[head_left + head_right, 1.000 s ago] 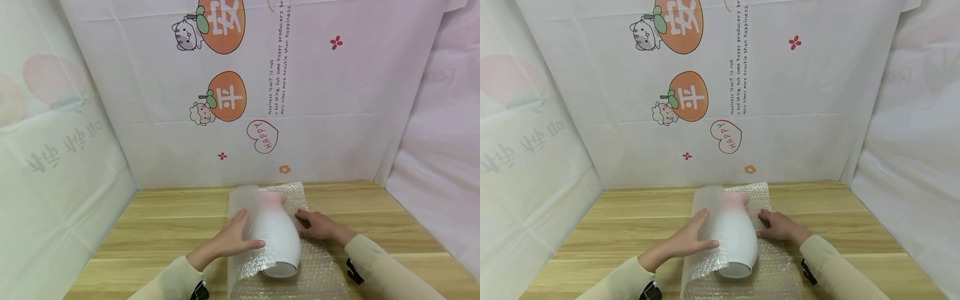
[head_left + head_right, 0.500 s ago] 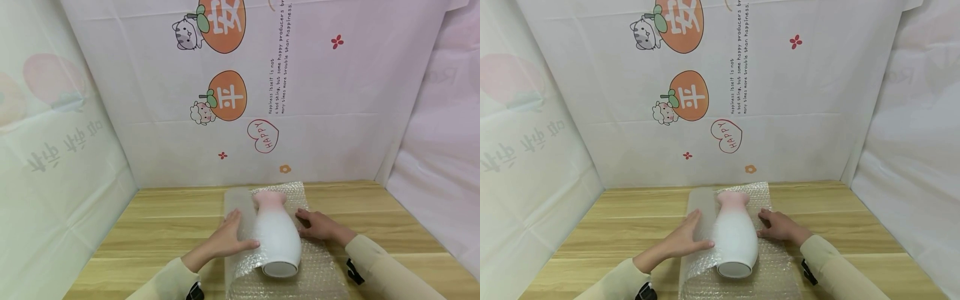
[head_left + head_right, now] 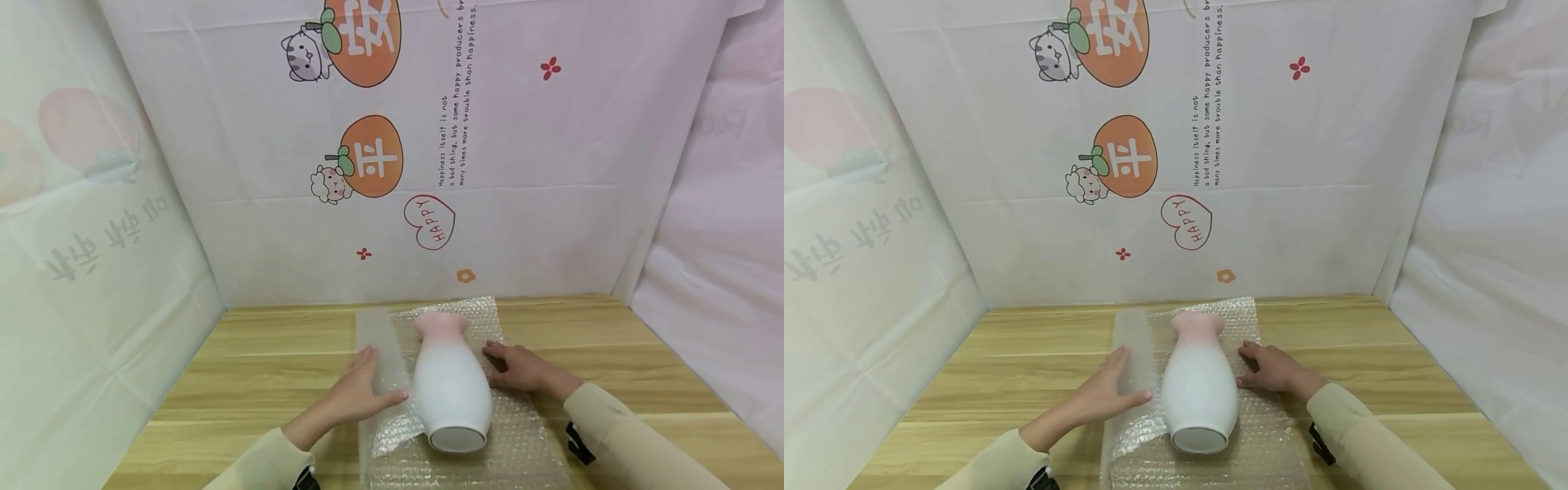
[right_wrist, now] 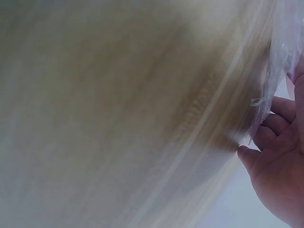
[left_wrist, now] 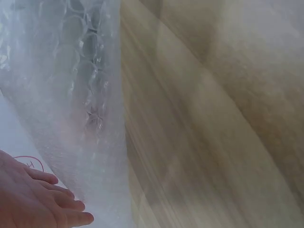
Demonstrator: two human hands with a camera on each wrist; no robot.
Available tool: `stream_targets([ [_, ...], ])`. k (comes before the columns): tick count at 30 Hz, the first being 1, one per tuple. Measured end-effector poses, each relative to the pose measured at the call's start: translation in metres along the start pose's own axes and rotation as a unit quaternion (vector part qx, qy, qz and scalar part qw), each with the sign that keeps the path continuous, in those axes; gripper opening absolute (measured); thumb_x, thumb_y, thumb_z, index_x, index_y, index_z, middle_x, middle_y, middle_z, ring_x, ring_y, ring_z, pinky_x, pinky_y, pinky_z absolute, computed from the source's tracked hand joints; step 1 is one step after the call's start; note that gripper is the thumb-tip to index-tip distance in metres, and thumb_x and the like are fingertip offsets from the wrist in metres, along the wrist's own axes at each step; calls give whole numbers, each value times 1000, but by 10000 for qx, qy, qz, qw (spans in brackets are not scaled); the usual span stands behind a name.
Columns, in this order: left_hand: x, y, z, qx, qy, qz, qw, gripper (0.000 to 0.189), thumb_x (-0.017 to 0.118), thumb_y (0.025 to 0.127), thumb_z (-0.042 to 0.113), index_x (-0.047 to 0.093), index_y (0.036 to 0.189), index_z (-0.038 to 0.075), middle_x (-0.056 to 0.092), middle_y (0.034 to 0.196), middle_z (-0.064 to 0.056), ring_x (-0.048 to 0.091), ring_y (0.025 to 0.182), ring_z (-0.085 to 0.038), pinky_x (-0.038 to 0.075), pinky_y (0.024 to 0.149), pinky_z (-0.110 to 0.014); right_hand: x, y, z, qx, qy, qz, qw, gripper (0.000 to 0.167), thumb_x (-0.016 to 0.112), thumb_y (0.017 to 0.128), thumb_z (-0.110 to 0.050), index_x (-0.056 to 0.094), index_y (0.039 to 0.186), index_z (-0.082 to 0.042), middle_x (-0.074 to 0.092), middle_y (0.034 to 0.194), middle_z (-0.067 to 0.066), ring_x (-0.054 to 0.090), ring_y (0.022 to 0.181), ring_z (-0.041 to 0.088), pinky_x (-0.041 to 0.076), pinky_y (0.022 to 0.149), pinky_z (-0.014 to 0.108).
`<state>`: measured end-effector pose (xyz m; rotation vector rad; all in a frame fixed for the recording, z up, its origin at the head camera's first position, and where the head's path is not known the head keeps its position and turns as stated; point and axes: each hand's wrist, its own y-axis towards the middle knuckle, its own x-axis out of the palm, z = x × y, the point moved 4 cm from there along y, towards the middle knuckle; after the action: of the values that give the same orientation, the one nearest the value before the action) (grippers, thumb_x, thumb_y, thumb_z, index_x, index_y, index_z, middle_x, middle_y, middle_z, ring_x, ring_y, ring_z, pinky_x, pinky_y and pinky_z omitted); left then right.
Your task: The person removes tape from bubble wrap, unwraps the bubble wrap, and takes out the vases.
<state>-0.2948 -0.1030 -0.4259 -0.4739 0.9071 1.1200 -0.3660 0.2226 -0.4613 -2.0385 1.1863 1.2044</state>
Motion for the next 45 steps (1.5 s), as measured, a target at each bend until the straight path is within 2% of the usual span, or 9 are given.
stream_targets([
  [9,-3,-5,-10,-248,-228,123,9994,111,61,82,67,21,147,-14,15,154,-31,15,142,-43,17,111,-55,0,0,1,38,31,-33,10000,67,74,87,-25,47,138,9,36,147,28,32,134,46,28,106,56],
  [15,-9,-7,-12,-372,-514,234,9977,107,64,85,60,20,146,-16,14,152,-34,15,141,-45,17,111,-54,1,0,1,26,21,-43,10000,66,74,87,-26,47,138,9,36,147,29,32,134,47,28,106,56],
  [21,-15,-8,-16,-443,-1004,429,9930,100,66,88,51,20,144,-19,20,148,-38,24,136,-50,23,109,-56,2,0,3,60,19,-61,10000,67,73,88,-27,47,138,8,35,147,29,32,134,46,28,106,56],
  [26,-21,-10,-22,-573,-1215,576,9893,98,65,88,50,23,145,-17,27,147,-36,31,132,-51,28,105,-59,2,0,2,36,-14,-39,10000,67,73,88,-27,47,138,8,36,147,29,32,134,46,28,107,56],
  [29,-26,-11,-25,-719,-1214,584,9883,96,64,89,52,24,145,-16,29,146,-36,32,132,-50,28,106,-59,1,0,1,17,-11,-20,10000,67,73,87,-27,47,138,9,35,147,29,33,133,47,28,106,56],
  [36,-35,-15,-29,-976,-1466,562,9828,92,64,89,50,29,144,-14,39,140,-36,41,125,-51,37,99,-60,0,-1,-1,-47,-62,18,10000,68,73,87,-28,47,137,9,35,146,30,33,133,47,29,106,57],
  [39,-40,-16,-31,-980,-1652,553,9798,87,64,90,47,31,144,-12,42,138,-35,44,124,-50,40,96,-59,0,-1,-1,-45,-65,15,10000,67,73,87,-27,48,137,9,35,146,30,33,133,47,28,106,57],
  [45,-50,-15,-39,-821,-2136,532,9720,79,63,93,39,32,143,-13,37,142,-35,39,128,-50,36,101,-57,1,0,1,-20,-76,13,10000,67,73,88,-27,47,137,9,35,147,30,33,134,47,28,106,56],
])
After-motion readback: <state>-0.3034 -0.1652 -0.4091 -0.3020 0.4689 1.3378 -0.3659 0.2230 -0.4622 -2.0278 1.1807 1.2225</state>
